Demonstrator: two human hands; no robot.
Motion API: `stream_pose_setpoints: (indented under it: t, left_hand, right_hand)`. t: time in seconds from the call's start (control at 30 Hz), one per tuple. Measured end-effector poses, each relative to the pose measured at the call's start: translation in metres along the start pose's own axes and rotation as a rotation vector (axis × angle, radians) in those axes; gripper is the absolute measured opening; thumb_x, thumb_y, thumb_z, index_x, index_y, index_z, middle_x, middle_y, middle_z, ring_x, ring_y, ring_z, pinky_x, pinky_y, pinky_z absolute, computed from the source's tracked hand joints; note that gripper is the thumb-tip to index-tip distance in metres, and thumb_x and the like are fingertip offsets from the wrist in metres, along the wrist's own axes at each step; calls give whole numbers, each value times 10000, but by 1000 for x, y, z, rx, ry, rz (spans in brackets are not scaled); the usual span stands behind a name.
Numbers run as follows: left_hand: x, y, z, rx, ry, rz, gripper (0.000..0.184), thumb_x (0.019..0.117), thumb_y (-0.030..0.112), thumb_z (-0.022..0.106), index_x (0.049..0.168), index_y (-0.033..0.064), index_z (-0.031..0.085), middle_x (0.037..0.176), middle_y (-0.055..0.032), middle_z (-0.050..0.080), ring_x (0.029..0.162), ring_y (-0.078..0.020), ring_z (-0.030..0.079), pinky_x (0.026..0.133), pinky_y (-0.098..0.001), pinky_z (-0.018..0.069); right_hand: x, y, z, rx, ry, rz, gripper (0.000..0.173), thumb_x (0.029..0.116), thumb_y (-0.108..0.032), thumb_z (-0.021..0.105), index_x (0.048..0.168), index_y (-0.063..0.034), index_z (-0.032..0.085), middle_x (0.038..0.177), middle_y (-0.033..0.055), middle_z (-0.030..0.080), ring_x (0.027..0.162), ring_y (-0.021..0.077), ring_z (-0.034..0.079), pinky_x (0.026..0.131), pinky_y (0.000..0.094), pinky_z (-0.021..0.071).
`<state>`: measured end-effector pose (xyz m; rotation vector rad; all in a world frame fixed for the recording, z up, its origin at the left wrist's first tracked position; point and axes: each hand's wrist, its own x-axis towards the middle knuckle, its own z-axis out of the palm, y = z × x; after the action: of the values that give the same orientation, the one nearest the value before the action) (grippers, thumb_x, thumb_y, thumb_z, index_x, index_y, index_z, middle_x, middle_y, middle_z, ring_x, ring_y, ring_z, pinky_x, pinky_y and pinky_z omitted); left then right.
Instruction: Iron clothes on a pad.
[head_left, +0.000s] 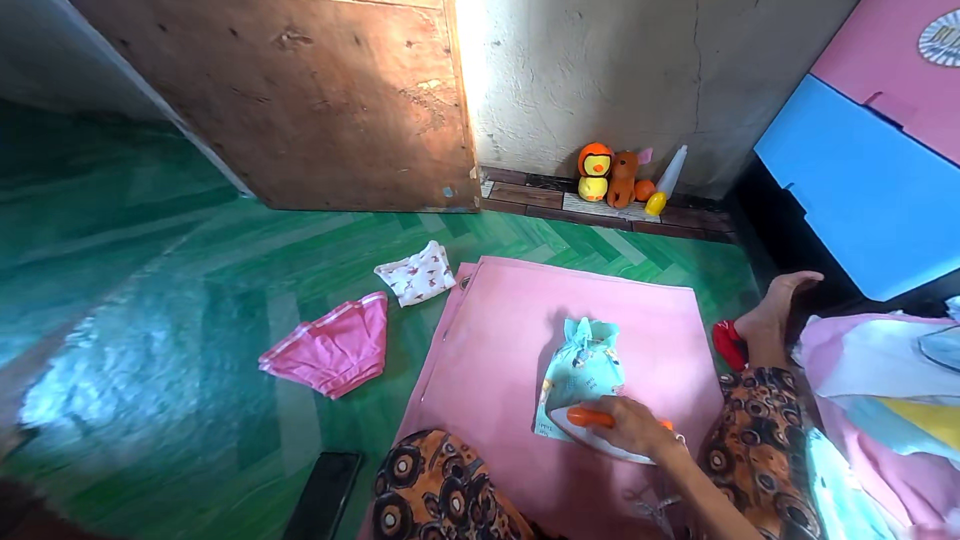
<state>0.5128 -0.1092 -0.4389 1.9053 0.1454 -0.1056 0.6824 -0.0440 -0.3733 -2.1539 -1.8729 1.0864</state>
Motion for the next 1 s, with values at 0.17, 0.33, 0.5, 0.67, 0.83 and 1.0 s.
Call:
stream_pose_setpoints:
  t: [0.17,0.33,0.5,0.67,0.83,1.0]
  left_hand:
    - [-2,5,-4,35,6,-96,375,1045,234,569,1147,-111,676,1183,-293,673,1175,-401,634,1075,-508,447]
    - [-10,16,-16,48,43,-94,354,1039,215,568,1125,-100,702,1130,-282,699,1117,-395,661,1028,-524,467]
    - [-7,7,-6,31,148,-88,393,1026,216,585,1217,-119,661,1238,-293,668,1230,-389,620,1114,-487,421]
    - [-2,-2,-5,-63,119,-122,420,1051,212,536,1287,-131,595,1293,-314,626,1258,-394,599,1110,-500,430]
    - [2,4,-10,-101,157,-53,373,1030,162,545,1253,-130,608,1268,-311,633,1219,-390,619,1084,-494,454]
    - [3,-1,-7,-111,155,-102,432,1031,217,559,1324,-97,594,1321,-285,629,1268,-368,605,1118,-496,435]
  right_hand:
    - [15,-44,4,23,-49,-19,458,1040,-365,593,1467,-202,600,1402,137,642,1320,327,591,1121,558,438]
    - [31,-80,13,-22,-60,-62,455,1065,-347,544,1488,-183,573,1439,132,618,1340,321,579,1108,562,446]
    - [33,-63,-2,-5,21,14,462,1066,-334,548,1497,-167,560,1418,173,618,1328,353,579,1099,569,447]
    - [26,-19,-20,22,118,136,466,1052,-344,578,1493,-194,572,1397,172,632,1306,359,595,1081,582,460]
    - [28,0,-27,54,128,199,483,1046,-361,582,1511,-233,553,1431,148,615,1322,343,585,1080,577,462]
    - [47,-28,-27,29,93,106,473,1054,-340,563,1509,-212,555,1489,114,586,1370,314,558,1132,554,431]
